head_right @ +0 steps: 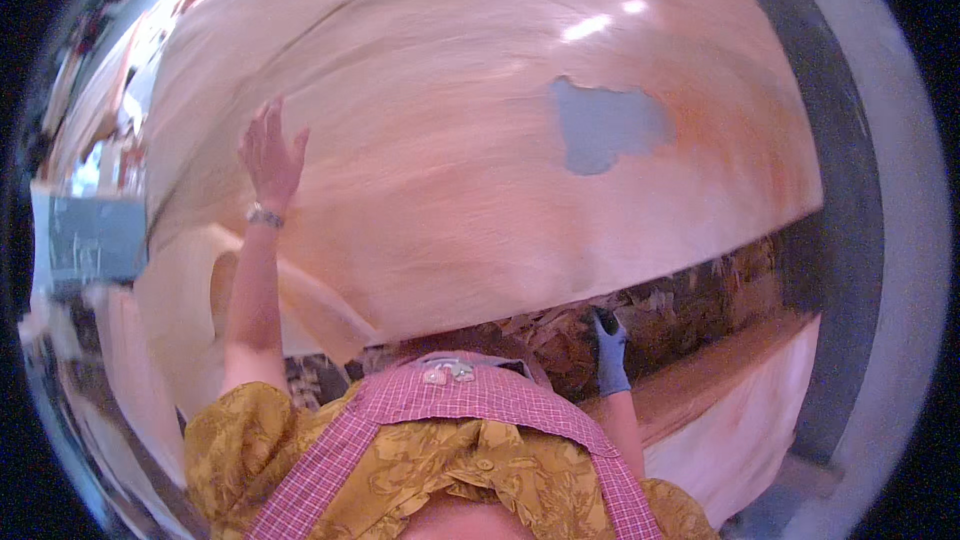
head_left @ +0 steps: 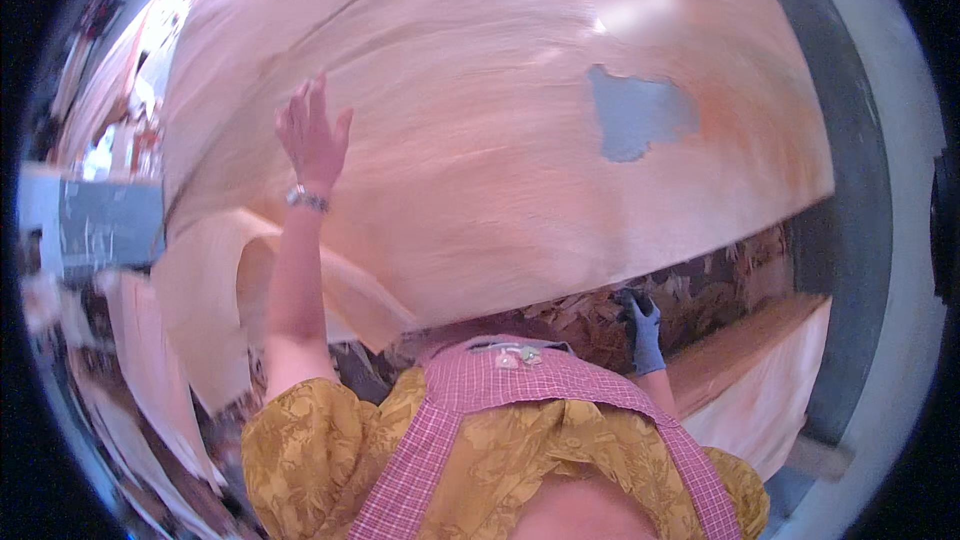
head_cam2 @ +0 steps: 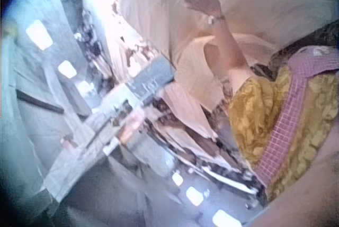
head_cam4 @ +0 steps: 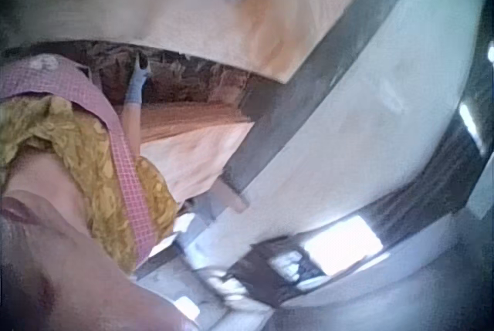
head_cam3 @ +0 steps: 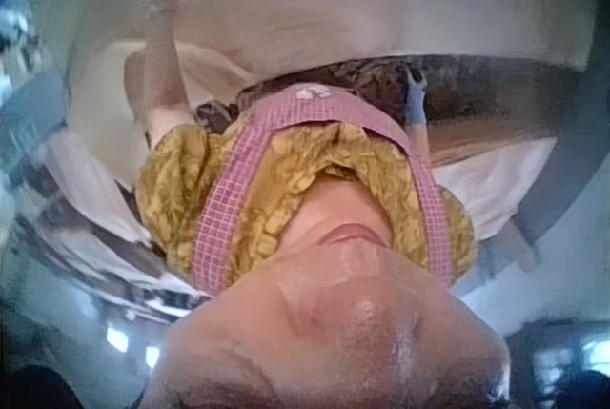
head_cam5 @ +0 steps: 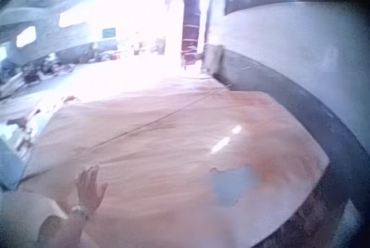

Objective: The person handles and trims large sheets of wood veneer by hand, using a small handheld blade to cut sections and applying adhesive strips to secure or mark the material.

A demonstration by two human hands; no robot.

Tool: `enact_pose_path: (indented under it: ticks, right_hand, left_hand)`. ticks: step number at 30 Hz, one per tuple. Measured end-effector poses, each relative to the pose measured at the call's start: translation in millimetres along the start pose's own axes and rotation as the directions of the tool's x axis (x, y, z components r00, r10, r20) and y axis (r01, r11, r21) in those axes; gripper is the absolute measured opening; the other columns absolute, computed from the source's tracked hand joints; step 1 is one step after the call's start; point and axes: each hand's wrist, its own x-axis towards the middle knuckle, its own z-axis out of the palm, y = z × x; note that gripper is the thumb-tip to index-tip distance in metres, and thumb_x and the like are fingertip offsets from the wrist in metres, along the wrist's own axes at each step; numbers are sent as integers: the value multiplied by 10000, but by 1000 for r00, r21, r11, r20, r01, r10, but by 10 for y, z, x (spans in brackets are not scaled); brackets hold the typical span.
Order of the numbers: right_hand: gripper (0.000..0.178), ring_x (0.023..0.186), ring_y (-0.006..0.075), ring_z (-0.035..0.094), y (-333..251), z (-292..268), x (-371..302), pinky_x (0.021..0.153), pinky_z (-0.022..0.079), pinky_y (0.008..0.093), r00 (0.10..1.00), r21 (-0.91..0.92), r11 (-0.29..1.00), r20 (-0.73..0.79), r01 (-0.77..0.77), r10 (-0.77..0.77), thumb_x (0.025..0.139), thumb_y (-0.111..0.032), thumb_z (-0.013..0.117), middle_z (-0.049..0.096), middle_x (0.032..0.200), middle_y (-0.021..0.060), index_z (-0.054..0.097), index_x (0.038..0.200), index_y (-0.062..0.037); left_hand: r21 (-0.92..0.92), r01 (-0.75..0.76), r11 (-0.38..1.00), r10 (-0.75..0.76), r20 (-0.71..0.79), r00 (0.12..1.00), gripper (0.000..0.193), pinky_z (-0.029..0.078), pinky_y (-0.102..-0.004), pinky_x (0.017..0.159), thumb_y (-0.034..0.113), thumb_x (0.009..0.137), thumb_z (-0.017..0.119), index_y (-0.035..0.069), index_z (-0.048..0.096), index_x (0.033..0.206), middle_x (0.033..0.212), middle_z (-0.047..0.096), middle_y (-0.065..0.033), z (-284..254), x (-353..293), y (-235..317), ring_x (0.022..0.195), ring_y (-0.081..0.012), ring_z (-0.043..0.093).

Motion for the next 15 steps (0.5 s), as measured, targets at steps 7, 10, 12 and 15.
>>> enact_pose_path:
  ticks: [7,10,12,15]
  right_hand:
    - [243,744,110,638,-1432,1454,107,581,503,236,830,66,995,550,71,-96,911,-125,659,703,929,68,662,1124,-7]
    - [250,717,112,633,-1681,1754,-22,576,502,234,678,-27,983,727,182,-106,917,-119,652,705,940,82,651,1132,10]
    - [253,761,101,635,-1845,1763,197,615,507,233,544,-59,970,835,235,-81,905,-142,670,701,952,45,663,1121,-9]
    - [350,870,114,641,-1923,1897,246,717,520,251,392,35,950,906,310,-161,884,-170,706,692,1031,55,629,1189,-15]
  left_hand:
    - [209,854,477,-877,57,477,1258,195,-613,1115,520,670,785,23,15,1532,1546,132,-317,-338,-2231,-533,1440,-404,193]
    - [-165,899,405,-868,238,435,896,446,-431,969,298,732,752,-64,304,1418,1223,550,-294,-300,-2806,-1070,1146,-336,565]
    - [-334,891,309,-899,204,388,620,535,-354,828,182,768,716,-78,470,1273,1013,671,-210,-273,-2922,-1011,931,-269,670]
    - [-680,730,69,-887,293,356,364,563,-319,701,97,818,660,-58,547,1128,906,678,-116,-712,-2416,-348,776,-196,672]
